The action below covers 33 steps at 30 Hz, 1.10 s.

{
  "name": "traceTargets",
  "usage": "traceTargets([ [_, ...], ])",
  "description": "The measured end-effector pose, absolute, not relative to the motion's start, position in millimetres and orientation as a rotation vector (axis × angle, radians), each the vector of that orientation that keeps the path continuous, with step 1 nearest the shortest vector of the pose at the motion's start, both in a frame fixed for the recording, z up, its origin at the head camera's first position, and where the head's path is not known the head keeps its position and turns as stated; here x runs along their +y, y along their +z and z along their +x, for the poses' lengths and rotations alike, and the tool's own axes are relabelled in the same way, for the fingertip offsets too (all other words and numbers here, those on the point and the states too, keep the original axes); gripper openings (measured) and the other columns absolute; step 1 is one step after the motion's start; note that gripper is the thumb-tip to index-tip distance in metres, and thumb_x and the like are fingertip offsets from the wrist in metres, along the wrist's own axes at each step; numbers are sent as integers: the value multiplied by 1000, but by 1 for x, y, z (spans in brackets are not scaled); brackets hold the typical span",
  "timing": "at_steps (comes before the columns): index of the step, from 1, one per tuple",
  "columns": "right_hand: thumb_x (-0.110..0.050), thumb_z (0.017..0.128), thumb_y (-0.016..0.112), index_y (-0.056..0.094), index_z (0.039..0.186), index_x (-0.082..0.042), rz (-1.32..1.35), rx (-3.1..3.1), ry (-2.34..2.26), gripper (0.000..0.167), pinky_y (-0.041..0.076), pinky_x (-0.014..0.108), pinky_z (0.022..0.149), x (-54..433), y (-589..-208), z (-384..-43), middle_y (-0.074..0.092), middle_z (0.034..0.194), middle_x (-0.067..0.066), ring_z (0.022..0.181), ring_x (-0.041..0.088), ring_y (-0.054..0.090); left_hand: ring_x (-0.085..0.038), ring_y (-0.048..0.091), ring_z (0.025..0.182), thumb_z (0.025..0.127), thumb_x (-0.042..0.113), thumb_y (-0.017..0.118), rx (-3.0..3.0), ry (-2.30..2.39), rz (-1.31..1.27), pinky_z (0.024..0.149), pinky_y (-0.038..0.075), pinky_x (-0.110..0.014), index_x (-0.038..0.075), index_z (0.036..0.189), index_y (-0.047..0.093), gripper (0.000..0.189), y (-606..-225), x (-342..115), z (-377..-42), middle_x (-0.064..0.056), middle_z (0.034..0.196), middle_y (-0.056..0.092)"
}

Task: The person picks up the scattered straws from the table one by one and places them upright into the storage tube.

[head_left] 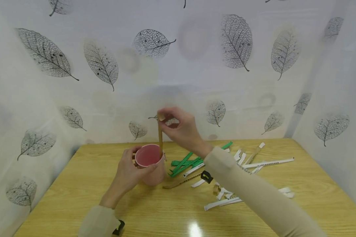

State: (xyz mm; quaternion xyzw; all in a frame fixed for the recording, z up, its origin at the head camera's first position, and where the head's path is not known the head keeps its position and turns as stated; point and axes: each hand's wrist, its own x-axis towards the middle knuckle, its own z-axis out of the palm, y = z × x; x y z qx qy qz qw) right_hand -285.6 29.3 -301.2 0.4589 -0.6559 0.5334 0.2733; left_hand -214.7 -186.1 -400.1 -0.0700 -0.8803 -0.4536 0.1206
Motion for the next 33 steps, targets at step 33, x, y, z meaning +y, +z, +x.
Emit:
traceTargets([
  [33, 7, 90, 71, 66, 116, 4, 1200, -1991, 1332, 27, 60, 17, 72, 16, -344, -290, 71, 110, 18, 88, 26, 75, -32, 55, 124, 83, 44, 85, -2606, -1323, -194, 98, 57, -47, 8, 149, 43, 86, -398, -184, -213, -14, 139, 48],
])
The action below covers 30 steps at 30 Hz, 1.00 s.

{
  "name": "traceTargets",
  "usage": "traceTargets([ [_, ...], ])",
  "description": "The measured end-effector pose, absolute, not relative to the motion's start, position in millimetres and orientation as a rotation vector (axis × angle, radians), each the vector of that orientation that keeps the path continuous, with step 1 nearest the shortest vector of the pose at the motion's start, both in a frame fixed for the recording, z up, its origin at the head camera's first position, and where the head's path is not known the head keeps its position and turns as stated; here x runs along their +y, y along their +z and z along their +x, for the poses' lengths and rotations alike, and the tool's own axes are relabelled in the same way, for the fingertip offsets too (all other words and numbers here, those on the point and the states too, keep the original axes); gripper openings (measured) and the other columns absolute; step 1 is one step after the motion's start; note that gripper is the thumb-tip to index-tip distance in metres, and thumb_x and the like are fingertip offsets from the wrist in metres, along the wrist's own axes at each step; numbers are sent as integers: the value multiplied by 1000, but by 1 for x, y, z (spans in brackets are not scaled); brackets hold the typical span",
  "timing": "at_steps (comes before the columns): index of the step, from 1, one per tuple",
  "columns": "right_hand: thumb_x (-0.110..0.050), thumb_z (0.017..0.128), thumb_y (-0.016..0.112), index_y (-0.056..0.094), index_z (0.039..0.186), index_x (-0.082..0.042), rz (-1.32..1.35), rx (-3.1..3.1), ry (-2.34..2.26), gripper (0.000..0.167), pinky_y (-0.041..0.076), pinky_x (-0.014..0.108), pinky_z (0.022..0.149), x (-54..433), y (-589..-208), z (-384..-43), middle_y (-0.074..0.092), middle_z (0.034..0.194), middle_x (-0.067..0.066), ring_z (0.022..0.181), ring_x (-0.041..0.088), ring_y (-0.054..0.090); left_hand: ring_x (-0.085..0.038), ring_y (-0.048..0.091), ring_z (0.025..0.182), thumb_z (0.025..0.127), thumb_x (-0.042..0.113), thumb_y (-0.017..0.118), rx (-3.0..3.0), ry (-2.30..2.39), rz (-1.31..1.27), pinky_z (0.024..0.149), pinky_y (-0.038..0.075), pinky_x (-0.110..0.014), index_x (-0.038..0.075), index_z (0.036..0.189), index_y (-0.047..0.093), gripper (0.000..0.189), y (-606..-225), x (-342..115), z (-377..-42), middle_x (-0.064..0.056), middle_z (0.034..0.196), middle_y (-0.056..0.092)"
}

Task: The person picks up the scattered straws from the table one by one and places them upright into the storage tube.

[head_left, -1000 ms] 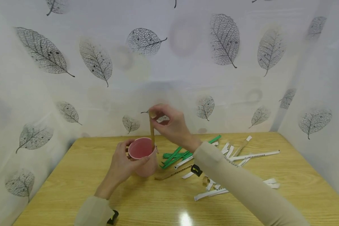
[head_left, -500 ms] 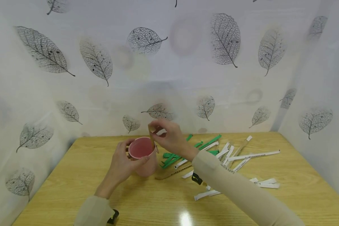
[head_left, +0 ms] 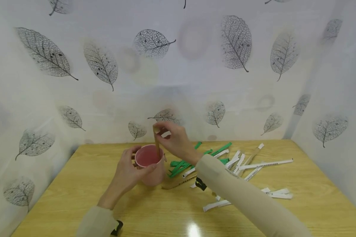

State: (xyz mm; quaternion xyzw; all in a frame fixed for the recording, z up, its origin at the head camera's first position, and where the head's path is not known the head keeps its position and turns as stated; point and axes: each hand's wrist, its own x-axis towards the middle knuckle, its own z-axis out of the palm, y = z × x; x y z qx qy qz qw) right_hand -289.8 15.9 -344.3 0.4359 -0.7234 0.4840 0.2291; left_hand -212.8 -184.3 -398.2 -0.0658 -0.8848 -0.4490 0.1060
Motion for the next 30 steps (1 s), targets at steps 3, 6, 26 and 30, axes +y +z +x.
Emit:
traceTargets([
  [3, 7, 91, 70, 65, 117, 4, 1195, -2036, 1348, 26, 59, 16, 73, 13, -345, -291, 70, 110, 18, 89, 26, 75, -32, 56, 124, 83, 42, 85, -2611, -1319, -198, 97, 58, -47, 9, 148, 44, 83, -398, -184, -214, -14, 139, 48],
  [6, 7, 91, 69, 64, 121, 3, 1175, -2063, 1354, 31, 59, 16, 72, 12, -348, -293, 71, 108, 19, 89, 27, 75, -32, 56, 124, 83, 39, 86, -2611, -1330, -209, 97, 58, -46, 7, 147, 44, 83, -399, -184, -214, -15, 138, 47],
  [26, 3, 91, 67, 72, 109, 0, 1243, -2404, 1089, 20, 63, 32, 76, 71, -359, -299, 75, 101, 15, 90, 24, 72, -34, 59, 122, 82, 39, 86, -2607, -1334, -188, 96, 59, -46, 7, 147, 45, 83, -399, -183, -214, -15, 139, 49],
  [30, 4, 89, 69, 74, 106, -1, 1415, -2660, 812, 19, 61, 30, 80, 84, -372, -296, 76, 103, 12, 91, 21, 72, -33, 57, 123, 82, 41, 86, -2616, -1333, -187, 97, 58, -47, 7, 147, 45, 84, -398, -183, -214, -15, 139, 48],
])
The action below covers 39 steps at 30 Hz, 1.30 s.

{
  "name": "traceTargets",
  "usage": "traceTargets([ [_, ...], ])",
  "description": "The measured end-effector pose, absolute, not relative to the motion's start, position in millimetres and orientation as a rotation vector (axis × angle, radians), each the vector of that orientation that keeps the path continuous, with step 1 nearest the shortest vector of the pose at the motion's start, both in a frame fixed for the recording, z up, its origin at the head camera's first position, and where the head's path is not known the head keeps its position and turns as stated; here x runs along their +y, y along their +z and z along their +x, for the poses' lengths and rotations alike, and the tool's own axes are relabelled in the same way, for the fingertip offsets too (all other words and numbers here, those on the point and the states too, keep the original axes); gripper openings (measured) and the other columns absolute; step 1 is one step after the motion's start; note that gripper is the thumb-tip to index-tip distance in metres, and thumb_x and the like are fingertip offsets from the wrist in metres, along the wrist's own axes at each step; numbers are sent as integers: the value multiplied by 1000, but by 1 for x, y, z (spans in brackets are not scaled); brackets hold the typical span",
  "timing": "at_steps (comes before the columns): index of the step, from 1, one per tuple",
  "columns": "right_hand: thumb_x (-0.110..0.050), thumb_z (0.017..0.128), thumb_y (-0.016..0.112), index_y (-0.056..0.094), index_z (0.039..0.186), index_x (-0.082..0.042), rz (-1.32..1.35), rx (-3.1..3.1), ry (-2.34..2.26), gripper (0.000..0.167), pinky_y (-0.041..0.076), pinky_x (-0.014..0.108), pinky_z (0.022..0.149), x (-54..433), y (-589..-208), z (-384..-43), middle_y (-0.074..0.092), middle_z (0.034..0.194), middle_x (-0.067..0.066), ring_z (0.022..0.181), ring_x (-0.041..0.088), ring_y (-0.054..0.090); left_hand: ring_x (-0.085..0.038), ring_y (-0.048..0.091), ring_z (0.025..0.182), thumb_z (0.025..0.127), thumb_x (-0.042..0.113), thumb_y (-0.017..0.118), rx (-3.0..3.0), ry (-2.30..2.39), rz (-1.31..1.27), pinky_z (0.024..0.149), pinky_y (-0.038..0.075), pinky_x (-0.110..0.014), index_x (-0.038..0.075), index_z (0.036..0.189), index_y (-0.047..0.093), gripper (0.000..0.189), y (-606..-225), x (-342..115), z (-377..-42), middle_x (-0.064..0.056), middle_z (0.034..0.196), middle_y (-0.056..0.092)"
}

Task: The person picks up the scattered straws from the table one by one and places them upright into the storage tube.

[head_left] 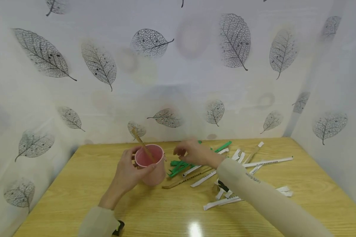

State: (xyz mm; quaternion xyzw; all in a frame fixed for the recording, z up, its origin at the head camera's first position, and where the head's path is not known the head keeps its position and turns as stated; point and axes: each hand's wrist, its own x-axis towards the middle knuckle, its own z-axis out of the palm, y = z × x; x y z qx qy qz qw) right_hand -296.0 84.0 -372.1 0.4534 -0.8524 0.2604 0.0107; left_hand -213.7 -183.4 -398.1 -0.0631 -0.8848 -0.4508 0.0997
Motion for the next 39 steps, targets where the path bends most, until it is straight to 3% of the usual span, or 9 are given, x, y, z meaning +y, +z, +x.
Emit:
traceTargets([
  [8, -4, 88, 79, 78, 109, -10, 1501, -2960, 338, 22, 58, 30, 93, 72, -387, -281, 77, 110, 3, 105, 19, 71, -33, 56, 123, 81, 40, 87, -2598, -1343, -190, 97, 58, -47, 7, 146, 46, 84, -399, -183, -214, -14, 138, 49],
  [15, -29, 91, 77, 80, 96, -18, 1562, -2875, 147, 12, 58, 22, 78, 62, -395, -274, 76, 95, -5, 88, 10, 71, -32, 55, 123, 81, 40, 87, -2597, -1341, -195, 98, 58, -47, 6, 146, 45, 84, -399, -183, -214, -15, 138, 49],
  [26, -24, 92, 75, 78, 101, -20, 1577, -2746, 18, 10, 59, 23, 73, 63, -395, -268, 75, 94, -5, 85, 12, 71, -32, 55, 124, 82, 41, 87, -2595, -1343, -204, 99, 57, -47, 7, 147, 45, 85, -398, -183, -213, -15, 139, 49],
  [33, 2, 89, 71, 71, 112, -15, 1628, -2474, 150, 29, 47, 14, 63, 76, -373, -265, 66, 95, -1, 75, 9, 60, -31, 55, 124, 82, 42, 86, -2597, -1359, -186, 99, 57, -46, 9, 147, 44, 84, -396, -184, -211, -13, 138, 48],
  [39, 5, 88, 71, 71, 120, -5, 1543, -2193, 403, 34, 56, 18, 73, 90, -350, -272, 72, 104, 4, 82, 12, 66, -33, 55, 125, 82, 42, 86, -2607, -1372, -183, 100, 57, -48, 8, 148, 44, 85, -398, -184, -212, -14, 140, 47],
])
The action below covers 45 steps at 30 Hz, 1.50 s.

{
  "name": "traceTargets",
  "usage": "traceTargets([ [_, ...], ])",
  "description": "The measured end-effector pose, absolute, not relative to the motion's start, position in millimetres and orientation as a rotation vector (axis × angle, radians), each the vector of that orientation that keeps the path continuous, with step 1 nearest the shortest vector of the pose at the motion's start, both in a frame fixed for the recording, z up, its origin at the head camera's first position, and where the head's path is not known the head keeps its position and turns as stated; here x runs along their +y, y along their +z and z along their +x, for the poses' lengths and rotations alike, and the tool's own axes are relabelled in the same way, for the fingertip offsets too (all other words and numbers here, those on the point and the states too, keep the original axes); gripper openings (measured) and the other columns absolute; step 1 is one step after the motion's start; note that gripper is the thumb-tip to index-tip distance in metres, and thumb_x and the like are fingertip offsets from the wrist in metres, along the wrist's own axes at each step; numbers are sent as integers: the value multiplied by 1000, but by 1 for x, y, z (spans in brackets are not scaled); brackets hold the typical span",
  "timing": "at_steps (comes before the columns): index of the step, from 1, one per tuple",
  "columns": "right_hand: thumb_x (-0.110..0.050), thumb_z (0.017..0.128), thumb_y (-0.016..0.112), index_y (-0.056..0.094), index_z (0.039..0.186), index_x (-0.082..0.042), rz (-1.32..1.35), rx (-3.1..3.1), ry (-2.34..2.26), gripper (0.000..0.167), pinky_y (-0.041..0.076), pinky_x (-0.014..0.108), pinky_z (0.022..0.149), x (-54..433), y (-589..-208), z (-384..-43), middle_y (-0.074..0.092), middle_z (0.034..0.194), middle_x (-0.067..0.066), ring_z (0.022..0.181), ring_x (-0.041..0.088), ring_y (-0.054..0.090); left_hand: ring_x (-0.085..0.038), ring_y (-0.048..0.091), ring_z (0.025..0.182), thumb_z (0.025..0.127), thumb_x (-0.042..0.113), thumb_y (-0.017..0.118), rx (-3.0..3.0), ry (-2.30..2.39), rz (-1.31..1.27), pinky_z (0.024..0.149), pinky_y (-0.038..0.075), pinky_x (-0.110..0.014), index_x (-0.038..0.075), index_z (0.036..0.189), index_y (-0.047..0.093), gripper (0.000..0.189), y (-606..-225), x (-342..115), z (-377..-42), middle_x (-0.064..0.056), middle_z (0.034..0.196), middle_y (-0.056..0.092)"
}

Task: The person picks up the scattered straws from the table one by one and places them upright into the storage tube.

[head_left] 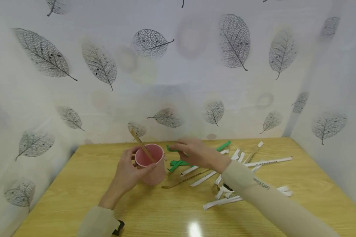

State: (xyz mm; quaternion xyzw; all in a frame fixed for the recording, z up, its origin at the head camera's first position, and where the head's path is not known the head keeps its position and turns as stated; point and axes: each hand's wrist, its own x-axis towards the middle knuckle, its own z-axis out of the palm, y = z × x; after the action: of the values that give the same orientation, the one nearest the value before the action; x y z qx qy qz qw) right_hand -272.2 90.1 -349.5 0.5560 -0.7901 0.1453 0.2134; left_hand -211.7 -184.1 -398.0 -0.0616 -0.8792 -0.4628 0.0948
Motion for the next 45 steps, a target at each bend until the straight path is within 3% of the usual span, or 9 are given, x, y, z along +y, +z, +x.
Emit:
traceTargets([
  [5, 9, 88, 68, 59, 136, 2, 1503, -2118, 623, 49, 61, 25, 75, 93, -325, -279, 72, 114, 14, 89, 19, 72, -33, 55, 125, 83, 43, 85, -2601, -1367, -189, 100, 56, -49, 8, 148, 44, 85, -399, -184, -212, -14, 140, 48],
  [11, 10, 90, 66, 51, 146, -2, 1515, -2081, 710, 60, 61, 24, 77, 91, -305, -283, 68, 118, 15, 92, 19, 72, -33, 57, 124, 83, 42, 85, -2586, -1358, -206, 99, 57, -48, 8, 148, 45, 83, -400, -185, -213, -14, 139, 48],
  [18, 11, 89, 65, 58, 139, 0, 1480, -1970, 769, 52, 60, 25, 73, 82, -295, -285, 66, 101, 12, 86, 18, 68, -32, 57, 124, 84, 40, 85, -2583, -1394, -216, 100, 57, -48, 9, 148, 45, 82, -402, -186, -214, -13, 136, 48],
  [23, 13, 87, 67, 59, 137, 5, 1388, -1904, 939, 51, 60, 21, 73, 72, -287, -289, 68, 101, 18, 89, 24, 71, -32, 57, 122, 84, 38, 85, -2580, -1384, -221, 98, 57, -47, 7, 148, 45, 82, -402, -186, -213, -14, 136, 49],
  [35, 13, 87, 69, 56, 137, 5, 1185, -1713, 1355, 53, 63, 27, 71, 48, -267, -293, 70, 96, 20, 85, 29, 73, -32, 55, 121, 85, 38, 84, -2582, -1374, -228, 98, 57, -46, 7, 148, 44, 81, -401, -186, -213, -14, 139, 48],
  [45, 12, 88, 69, 56, 137, 7, 1248, -1748, 1314, 51, 63, 29, 70, 32, -286, -293, 70, 95, 21, 84, 28, 74, -31, 55, 120, 85, 37, 84, -2580, -1362, -234, 96, 57, -45, 6, 147, 44, 80, -402, -186, -213, -14, 138, 49],
])
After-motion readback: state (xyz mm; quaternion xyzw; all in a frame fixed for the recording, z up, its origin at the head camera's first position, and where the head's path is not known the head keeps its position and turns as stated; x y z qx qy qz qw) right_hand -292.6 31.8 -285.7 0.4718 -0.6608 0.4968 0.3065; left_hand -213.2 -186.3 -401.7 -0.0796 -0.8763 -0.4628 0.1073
